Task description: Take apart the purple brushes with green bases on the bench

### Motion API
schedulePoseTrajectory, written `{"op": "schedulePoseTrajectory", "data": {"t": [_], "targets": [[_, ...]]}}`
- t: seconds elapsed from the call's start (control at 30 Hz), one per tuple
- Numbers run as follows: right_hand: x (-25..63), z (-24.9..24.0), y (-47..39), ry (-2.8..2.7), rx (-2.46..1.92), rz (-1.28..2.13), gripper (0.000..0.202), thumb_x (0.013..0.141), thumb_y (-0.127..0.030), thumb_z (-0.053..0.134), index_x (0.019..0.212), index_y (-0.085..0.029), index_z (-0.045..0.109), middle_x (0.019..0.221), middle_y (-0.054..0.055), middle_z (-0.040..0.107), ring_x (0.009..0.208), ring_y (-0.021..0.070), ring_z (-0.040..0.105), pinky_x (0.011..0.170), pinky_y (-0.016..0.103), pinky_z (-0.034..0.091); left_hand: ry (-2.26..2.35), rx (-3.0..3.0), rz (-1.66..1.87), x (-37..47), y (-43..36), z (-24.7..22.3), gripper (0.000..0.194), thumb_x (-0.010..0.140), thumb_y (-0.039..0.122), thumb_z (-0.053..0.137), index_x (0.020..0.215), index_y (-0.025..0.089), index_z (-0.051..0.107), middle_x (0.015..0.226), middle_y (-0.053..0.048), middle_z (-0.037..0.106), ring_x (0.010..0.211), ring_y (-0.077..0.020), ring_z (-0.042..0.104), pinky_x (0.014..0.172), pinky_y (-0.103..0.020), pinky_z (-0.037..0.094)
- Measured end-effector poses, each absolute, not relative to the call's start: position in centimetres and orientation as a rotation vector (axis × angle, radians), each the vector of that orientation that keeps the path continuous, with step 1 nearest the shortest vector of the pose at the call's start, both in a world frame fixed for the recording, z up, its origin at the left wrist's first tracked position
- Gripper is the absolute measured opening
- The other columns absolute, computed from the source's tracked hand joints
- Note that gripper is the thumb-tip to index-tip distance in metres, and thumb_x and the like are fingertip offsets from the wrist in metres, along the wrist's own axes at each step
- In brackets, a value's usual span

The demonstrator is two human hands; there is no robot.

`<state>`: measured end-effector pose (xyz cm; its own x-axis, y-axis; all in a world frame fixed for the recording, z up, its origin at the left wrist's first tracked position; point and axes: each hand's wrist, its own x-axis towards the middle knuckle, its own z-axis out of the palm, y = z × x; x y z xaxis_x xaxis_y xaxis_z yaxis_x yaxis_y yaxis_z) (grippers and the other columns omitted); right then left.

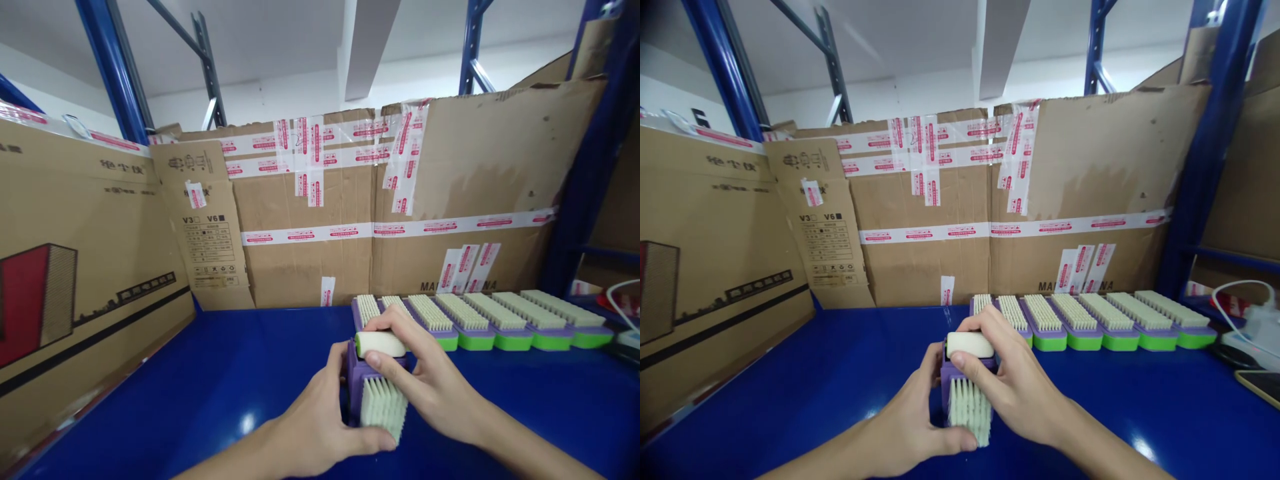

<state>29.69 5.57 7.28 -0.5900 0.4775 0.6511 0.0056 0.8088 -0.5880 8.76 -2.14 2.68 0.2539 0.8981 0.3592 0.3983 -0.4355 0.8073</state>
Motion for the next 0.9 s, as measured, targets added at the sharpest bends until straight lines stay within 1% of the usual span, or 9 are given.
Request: {"op": "schedulePoseTrajectory", "data": {"t": [0.07,0.1,0.2,0.3,0.47,0.6,0.67,0.8,0.9], "targets": [[29.8,7.4,5.6,-2.117,-0.363,0.673,0.018,0.110,-0.043,0.058,0.117,-0.027,0.065,0.104,0.005,0.065,0.093,0.0223,0.062,0.080,0.037,0.052,1.179,1.924,1.112,8.9,-2.2,3.0,0.083,0.077,0.038,0.095,0.145,0.024,0.048,0.145,-0.016,0.065,0.131,-0.0373,0.067,0.109,-0.060,0.056],[29.8,7.4,5.6,-2.118,-0.370,0.662,0.018,0.110,-0.043,0.058,0.116,-0.027,0.065,0.104,0.004,0.065,0.093,0.0222,0.062,0.080,0.037,0.051,1.154,1.927,1.129,8.9,-2.3,3.1,0.080,0.079,0.036,0.093,0.144,0.024,0.048,0.144,-0.016,0.066,0.129,-0.0363,0.068,0.109,-0.059,0.056],[30.0,7.8,5.9,-2.128,-0.401,0.617,0.019,0.111,-0.043,0.057,0.117,-0.028,0.067,0.103,0.004,0.064,0.092,0.0216,0.061,0.081,0.037,0.050,1.066,1.963,1.194,8.5,-2.2,3.2,0.079,0.085,0.036,0.088,0.149,0.024,0.044,0.147,-0.016,0.065,0.131,-0.0346,0.067,0.110,-0.055,0.055],[30.0,7.9,6.4,-2.134,-0.433,0.602,0.020,0.111,-0.043,0.055,0.115,-0.027,0.067,0.103,0.004,0.064,0.094,0.0218,0.062,0.082,0.037,0.049,1.102,1.994,1.212,7.9,-2.0,3.2,0.078,0.091,0.041,0.082,0.154,0.024,0.039,0.145,-0.016,0.065,0.129,-0.0335,0.068,0.109,-0.053,0.056],[29.6,7.4,7.1,-2.151,-0.506,0.609,0.021,0.112,-0.041,0.052,0.109,-0.024,0.064,0.102,0.004,0.064,0.093,0.0213,0.061,0.084,0.038,0.048,1.161,2.096,1.214,7.3,-1.9,3.7,0.068,0.099,0.046,0.069,0.156,0.025,0.040,0.146,-0.014,0.064,0.127,-0.0318,0.067,0.109,-0.050,0.055],[29.3,6.5,7.1,-2.196,-0.517,0.594,0.024,0.114,-0.041,0.049,0.103,-0.023,0.062,0.101,0.004,0.064,0.093,0.0211,0.060,0.084,0.038,0.048,1.251,2.206,1.175,6.9,-1.8,4.1,0.063,0.100,0.045,0.066,0.156,0.027,0.043,0.150,-0.012,0.062,0.129,-0.0316,0.065,0.113,-0.052,0.052],[29.2,6.2,7.1,-2.208,-0.524,0.549,0.024,0.114,-0.041,0.048,0.103,-0.024,0.061,0.100,0.004,0.064,0.092,0.0212,0.061,0.083,0.038,0.049,1.325,2.224,1.145,6.7,-1.7,4.2,0.067,0.098,0.048,0.070,0.156,0.028,0.043,0.151,-0.013,0.062,0.130,-0.0325,0.065,0.113,-0.053,0.052],[29.0,5.7,7.1,-2.218,-0.519,0.461,0.019,0.113,-0.039,0.050,0.110,-0.024,0.061,0.102,0.005,0.064,0.093,0.0219,0.062,0.083,0.038,0.050,1.490,2.195,1.062,6.5,-1.5,4.2,0.091,0.083,0.061,0.084,0.156,0.026,0.043,0.152,-0.016,0.062,0.130,-0.0373,0.066,0.111,-0.057,0.053],[29.0,5.6,7.1,-2.222,-0.509,0.442,0.019,0.113,-0.039,0.050,0.112,-0.024,0.061,0.103,0.006,0.064,0.094,0.0224,0.063,0.083,0.038,0.051,1.549,2.206,1.036,6.5,-1.5,4.4,0.086,0.083,0.063,0.083,0.151,0.025,0.048,0.144,-0.015,0.067,0.122,-0.0365,0.070,0.106,-0.057,0.056]]}}
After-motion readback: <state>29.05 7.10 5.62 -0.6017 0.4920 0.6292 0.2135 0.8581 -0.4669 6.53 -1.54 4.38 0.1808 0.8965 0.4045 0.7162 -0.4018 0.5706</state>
